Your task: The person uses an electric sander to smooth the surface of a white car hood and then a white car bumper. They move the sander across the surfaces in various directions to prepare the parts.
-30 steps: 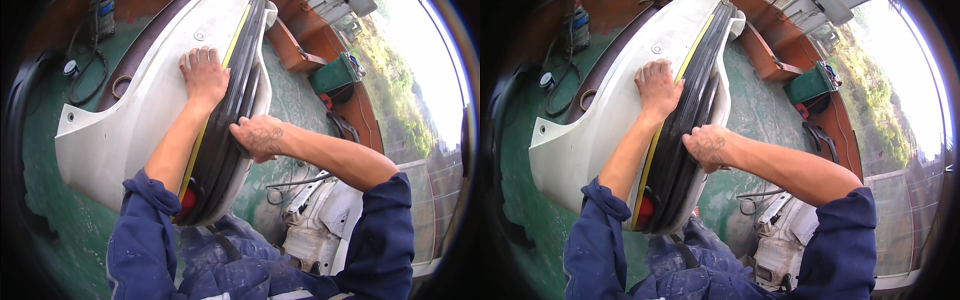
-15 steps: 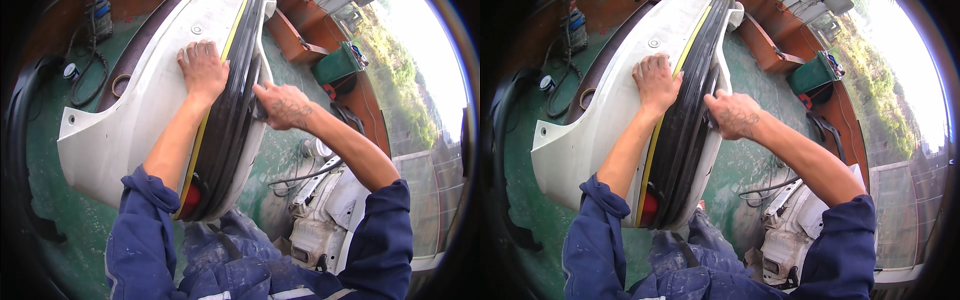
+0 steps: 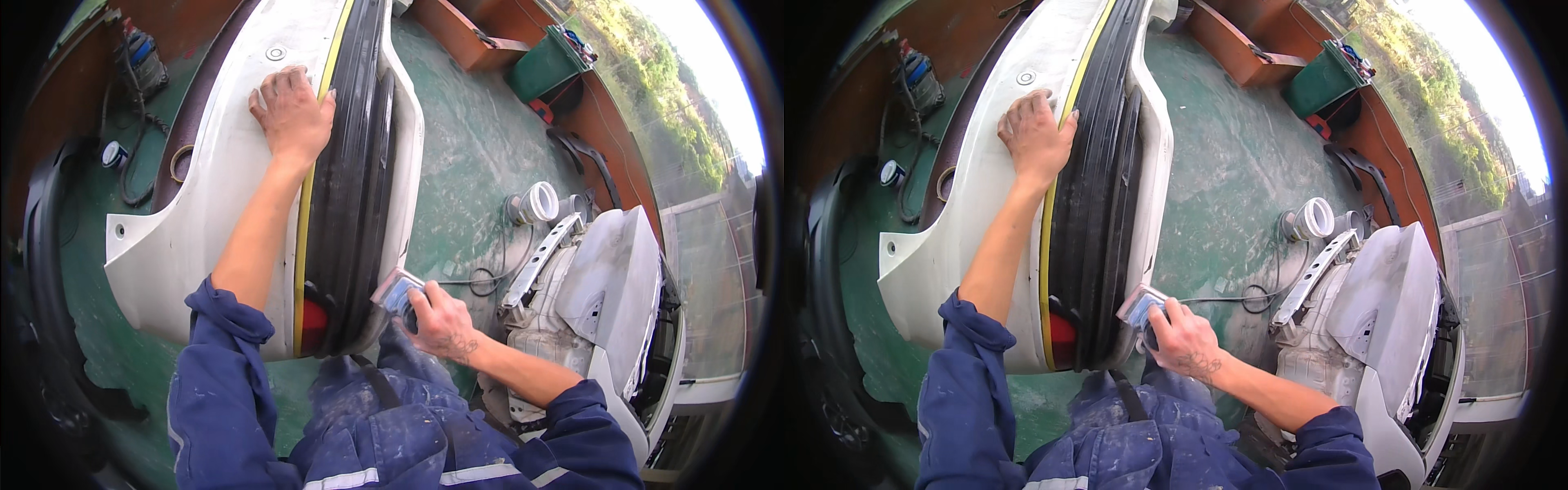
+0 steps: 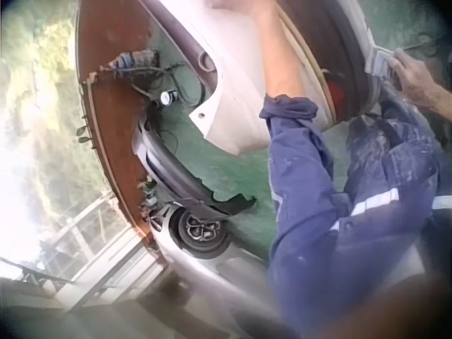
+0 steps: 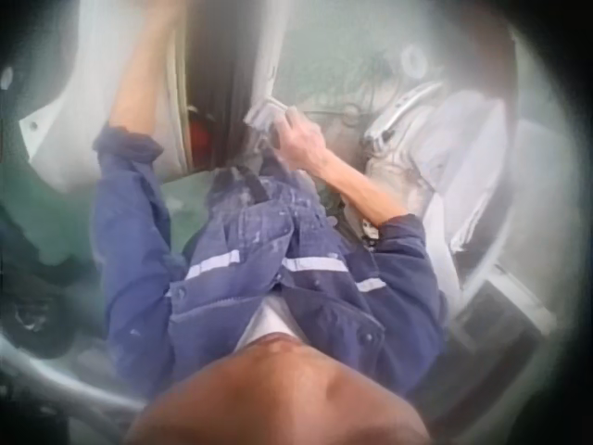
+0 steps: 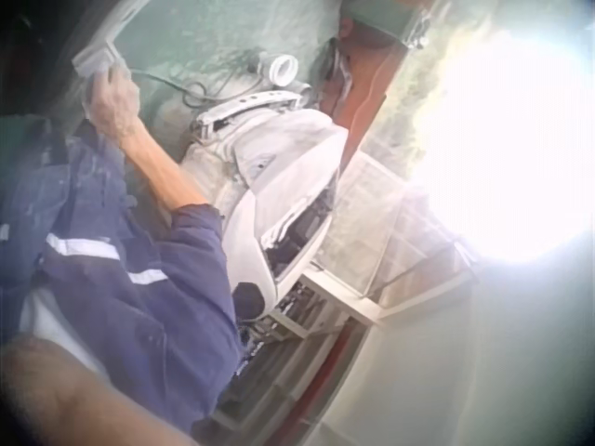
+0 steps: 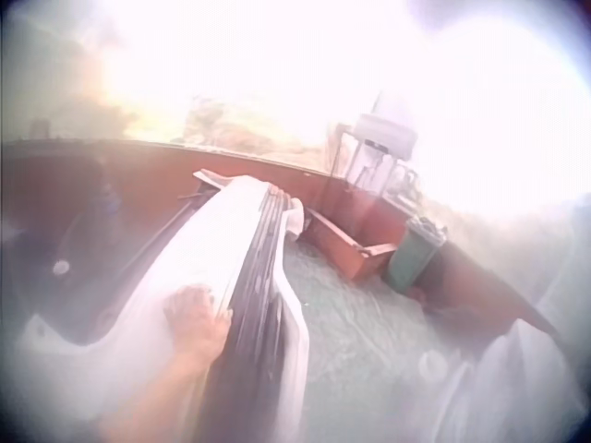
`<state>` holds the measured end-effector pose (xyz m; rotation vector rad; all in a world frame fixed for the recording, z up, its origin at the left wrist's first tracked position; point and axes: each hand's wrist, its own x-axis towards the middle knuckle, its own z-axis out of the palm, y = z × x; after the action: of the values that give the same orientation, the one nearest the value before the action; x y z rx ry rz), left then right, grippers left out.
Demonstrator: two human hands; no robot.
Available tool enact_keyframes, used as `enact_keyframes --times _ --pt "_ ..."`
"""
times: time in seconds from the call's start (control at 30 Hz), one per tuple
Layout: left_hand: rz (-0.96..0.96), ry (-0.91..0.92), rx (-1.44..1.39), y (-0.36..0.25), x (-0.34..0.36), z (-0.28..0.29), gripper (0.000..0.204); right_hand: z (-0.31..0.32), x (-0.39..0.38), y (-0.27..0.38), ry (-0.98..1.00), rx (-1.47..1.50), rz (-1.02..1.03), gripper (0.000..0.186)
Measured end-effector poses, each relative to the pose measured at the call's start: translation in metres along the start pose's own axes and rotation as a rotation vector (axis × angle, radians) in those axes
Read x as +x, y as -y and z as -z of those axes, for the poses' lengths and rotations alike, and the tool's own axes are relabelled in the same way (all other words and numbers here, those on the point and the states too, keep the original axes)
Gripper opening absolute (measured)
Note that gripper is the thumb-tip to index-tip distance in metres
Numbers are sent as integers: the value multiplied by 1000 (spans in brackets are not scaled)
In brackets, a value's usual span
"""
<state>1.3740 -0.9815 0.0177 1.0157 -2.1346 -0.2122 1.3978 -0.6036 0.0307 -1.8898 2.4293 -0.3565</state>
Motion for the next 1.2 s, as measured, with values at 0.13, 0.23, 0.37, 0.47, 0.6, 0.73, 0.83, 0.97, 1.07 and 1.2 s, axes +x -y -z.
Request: enact_keyframes --times 0.13,0.23,0.37,0.47,0.6,0.73,0.83,0.97,1.07,1.2 --pt "-9 -2 46 1 1 -3 62 1 13 5 -91 50 -153 58" --pt "-18 -27 50 9 1 -4 63 28 84 -22 -172 80 -270 52" --pt "-20 -13 -19 7 3 7 66 63 167 -58 -241 36 -358 53" --pt "-41 -1 -51 28 -16 21 69 60 167 -48 -227 96 -355 52" --pt "-154 21 10 58 -72 58 66 25 81 -4 -216 193 -328 55" --pt "-197 -1 52 80 -100 78 61 -25 1 26 -222 270 -297 62" --pt "-174 13 218 70 -101 75 60 -23 3 19 -255 276 -262 62" --pt "-184 -3 210 79 -100 73 60 18 82 -19 -287 245 -347 54" --pt "-210 -29 190 71 -97 69 61 37 122 -53 -294 177 -318 54" --pt "-188 -20 174 74 -98 70 60 27 93 -30 -239 180 -316 55"
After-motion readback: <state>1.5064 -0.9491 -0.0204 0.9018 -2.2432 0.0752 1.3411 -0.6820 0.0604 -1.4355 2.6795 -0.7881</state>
